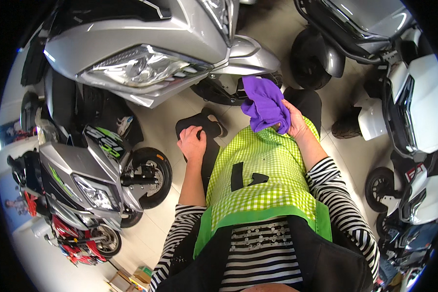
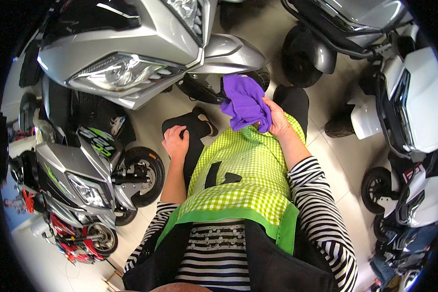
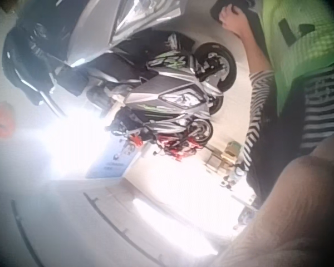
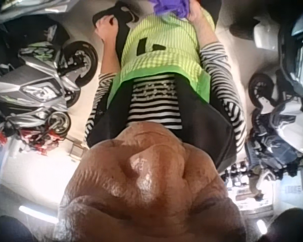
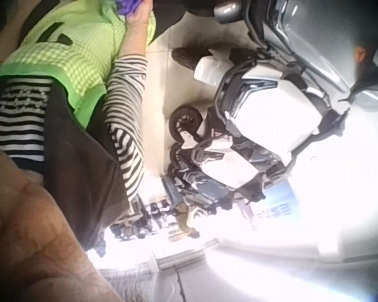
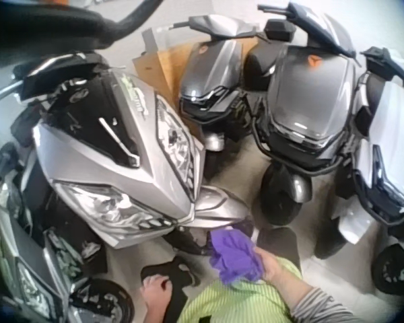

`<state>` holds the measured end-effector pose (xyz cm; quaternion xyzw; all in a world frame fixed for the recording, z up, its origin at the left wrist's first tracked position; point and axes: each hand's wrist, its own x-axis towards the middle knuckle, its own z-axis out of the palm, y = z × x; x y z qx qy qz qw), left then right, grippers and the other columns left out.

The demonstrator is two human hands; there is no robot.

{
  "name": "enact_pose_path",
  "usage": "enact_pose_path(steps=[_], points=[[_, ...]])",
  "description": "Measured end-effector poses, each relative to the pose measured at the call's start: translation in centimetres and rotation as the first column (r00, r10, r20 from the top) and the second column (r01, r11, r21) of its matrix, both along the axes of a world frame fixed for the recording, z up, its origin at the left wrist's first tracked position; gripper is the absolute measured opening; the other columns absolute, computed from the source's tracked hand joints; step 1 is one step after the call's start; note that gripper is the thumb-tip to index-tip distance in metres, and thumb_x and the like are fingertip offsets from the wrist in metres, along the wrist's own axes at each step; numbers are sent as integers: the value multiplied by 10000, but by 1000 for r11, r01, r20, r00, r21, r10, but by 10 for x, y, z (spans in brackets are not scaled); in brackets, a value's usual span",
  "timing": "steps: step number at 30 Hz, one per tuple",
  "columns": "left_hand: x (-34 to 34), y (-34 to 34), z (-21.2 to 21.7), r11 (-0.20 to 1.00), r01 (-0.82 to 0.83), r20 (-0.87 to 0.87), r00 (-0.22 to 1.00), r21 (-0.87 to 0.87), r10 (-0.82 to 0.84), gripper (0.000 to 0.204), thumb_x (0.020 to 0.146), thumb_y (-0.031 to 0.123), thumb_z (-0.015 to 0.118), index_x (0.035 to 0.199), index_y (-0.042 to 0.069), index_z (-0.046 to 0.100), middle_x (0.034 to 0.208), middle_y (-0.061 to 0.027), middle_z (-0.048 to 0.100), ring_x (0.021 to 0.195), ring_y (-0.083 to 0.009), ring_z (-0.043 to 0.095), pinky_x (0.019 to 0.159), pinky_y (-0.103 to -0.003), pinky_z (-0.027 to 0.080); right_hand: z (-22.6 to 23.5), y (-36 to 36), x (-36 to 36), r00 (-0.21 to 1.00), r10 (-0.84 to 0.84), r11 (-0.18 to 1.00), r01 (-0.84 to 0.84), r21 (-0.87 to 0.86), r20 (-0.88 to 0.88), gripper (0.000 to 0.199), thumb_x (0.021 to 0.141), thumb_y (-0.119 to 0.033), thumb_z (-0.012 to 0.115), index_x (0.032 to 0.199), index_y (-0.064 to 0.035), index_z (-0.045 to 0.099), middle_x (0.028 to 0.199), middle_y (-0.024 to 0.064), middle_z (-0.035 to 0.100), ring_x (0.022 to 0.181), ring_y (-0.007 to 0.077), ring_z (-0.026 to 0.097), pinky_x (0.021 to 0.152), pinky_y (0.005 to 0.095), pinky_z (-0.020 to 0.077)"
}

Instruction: The person wipes the front fairings, headlights, and side panels of several parked motorcycles using a purple cloth. They move between different bikes, wiping multiple surfaces on each one in a repetitive manner.

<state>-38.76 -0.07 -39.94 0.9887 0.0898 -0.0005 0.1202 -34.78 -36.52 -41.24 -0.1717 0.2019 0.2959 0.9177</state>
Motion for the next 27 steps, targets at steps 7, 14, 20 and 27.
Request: enact_pose_path(steps=[7,14,20,27], points=[[-3,-63,-20,403,-20,-38,999,-915,-38,401,950,122,631,1341,70,562,1138,-36,609,939,-115,600,843,-263,504,10,32,-16,963,265,952,-268,-147,-43,463,1016,-304,485,1408,-61,435,1234,150,638,1003,245,690,754,372,617],[-27,-113,-60,235,-142,-236,868,-961,-437,741,884,182,718,1488,-3,330,1364,-110,538,1198,-189,530,1035,-322,425,13,41,-26,813,569,786,-496,-368,120,672,939,-201,626,1517,-72,309,1309,100,564,1137,200,608,968,348,524],[-11,-81,-51,334,-280,-416,778,-900,-471,457,838,150,592,1267,-6,577,1109,-71,671,991,-166,609,871,-296,478,7,42,-28,675,721,651,-582,-487,157,774,927,-210,629,1564,-124,199,1399,118,495,1171,254,598,844,425,587],[8,-27,49,-173,-13,-79,922,-985,379,345,979,146,565,1309,49,541,1203,-40,625,1081,-146,589,966,-314,470,-1,31,-30,785,612,695,-475,-540,97,632,942,-202,642,1504,-130,361,1369,95,522,1163,228,583,832,396,578]])
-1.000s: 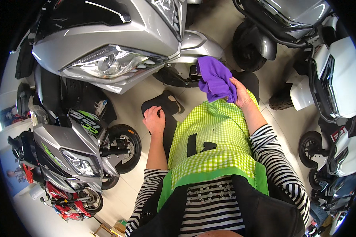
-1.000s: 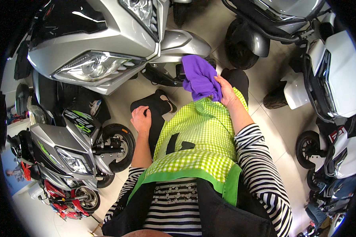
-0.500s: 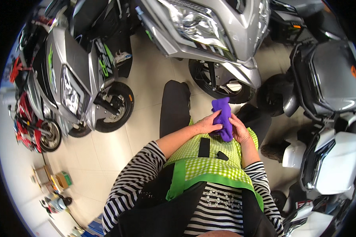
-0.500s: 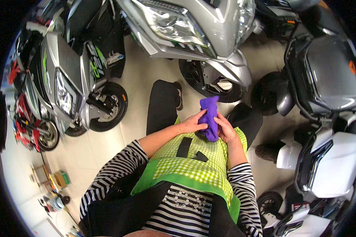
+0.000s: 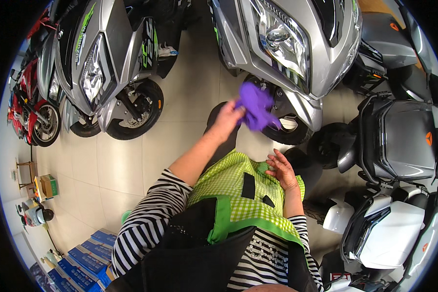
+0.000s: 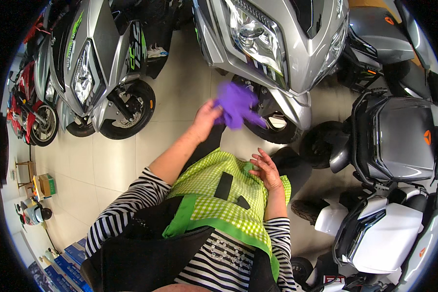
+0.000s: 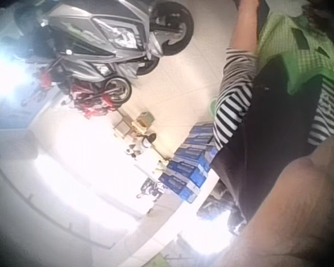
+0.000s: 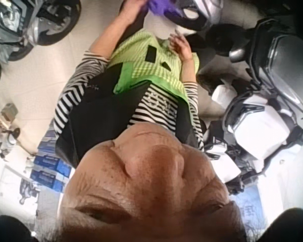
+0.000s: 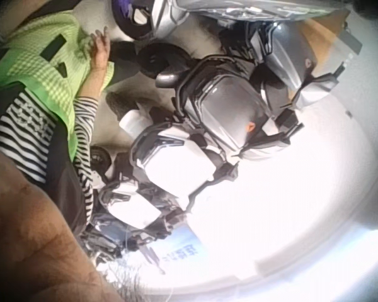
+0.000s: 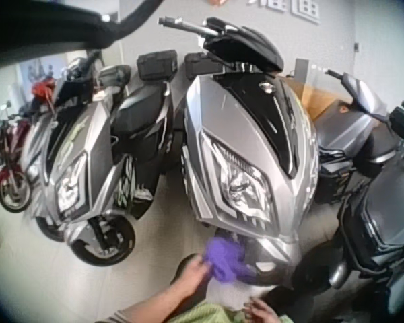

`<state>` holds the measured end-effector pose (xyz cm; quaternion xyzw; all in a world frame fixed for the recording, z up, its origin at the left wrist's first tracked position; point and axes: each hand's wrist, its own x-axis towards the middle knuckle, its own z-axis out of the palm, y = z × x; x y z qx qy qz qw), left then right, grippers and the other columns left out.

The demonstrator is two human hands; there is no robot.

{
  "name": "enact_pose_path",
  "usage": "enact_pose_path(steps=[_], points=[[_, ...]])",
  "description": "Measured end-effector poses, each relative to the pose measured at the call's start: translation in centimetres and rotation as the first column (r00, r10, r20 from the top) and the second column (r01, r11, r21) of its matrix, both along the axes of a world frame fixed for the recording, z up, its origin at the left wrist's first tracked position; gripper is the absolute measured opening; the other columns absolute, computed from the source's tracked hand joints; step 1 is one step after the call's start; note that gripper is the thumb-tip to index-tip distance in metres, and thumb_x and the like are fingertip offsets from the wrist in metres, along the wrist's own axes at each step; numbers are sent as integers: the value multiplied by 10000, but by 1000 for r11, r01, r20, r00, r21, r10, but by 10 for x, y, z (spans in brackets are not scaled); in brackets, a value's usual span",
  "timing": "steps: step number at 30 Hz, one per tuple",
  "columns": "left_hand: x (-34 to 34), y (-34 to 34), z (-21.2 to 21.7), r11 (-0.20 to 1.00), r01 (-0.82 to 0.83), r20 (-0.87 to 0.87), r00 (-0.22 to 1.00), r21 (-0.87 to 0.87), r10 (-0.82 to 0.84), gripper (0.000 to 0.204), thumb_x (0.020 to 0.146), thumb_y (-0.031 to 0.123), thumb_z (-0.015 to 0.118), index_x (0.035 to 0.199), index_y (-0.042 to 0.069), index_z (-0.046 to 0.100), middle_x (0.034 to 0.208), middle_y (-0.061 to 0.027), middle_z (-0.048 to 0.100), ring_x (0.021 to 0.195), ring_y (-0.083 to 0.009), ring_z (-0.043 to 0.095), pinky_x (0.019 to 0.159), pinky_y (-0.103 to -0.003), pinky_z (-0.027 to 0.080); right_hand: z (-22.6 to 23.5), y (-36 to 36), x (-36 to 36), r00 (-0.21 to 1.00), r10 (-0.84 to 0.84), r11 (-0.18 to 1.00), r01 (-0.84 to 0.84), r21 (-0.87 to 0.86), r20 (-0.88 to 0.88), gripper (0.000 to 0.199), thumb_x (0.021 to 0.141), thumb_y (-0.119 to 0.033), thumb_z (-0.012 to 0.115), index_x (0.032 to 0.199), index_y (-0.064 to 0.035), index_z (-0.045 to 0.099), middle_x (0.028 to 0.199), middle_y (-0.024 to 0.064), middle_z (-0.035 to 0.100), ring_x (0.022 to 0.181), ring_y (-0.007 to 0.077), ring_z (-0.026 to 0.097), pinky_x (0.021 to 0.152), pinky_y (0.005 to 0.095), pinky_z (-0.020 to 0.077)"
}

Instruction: The person wipes the front fairings, headlights, and side panels of several parked motorcycles using a purple cloth. They move between different bikes, wiping multiple surfaces on each one in a repetitive manner.

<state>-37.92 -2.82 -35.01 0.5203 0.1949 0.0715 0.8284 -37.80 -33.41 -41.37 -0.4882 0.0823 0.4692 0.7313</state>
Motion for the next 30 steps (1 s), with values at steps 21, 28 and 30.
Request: enact_pose_path(steps=[21,28,30], points=[[75,1,66,-77,-381,372,922,921,-109,554,782,101,642,1286,327,607,1248,-101,497,1116,-360,536,907,-473,499,-24,-3,9,999,8,990,-3,-141,35,565,914,-176,676,1433,-106,463,1274,77,553,1127,235,581,821,399,556],[79,-1,85,-104,-565,529,812,819,-246,543,772,33,626,1257,276,647,1284,-113,539,1201,-373,501,999,-468,441,-32,-6,8,996,-75,976,83,-201,45,536,914,-171,669,1406,-87,476,1257,86,563,1074,227,598,812,411,558],[91,15,111,-133,-646,607,756,751,-245,524,781,59,626,1260,271,643,1282,-126,535,1186,-373,511,984,-453,449,-31,-8,7,990,-126,967,135,-215,58,455,935,-154,638,1367,-95,507,1166,49,618,1022,190,623,794,409,560]])
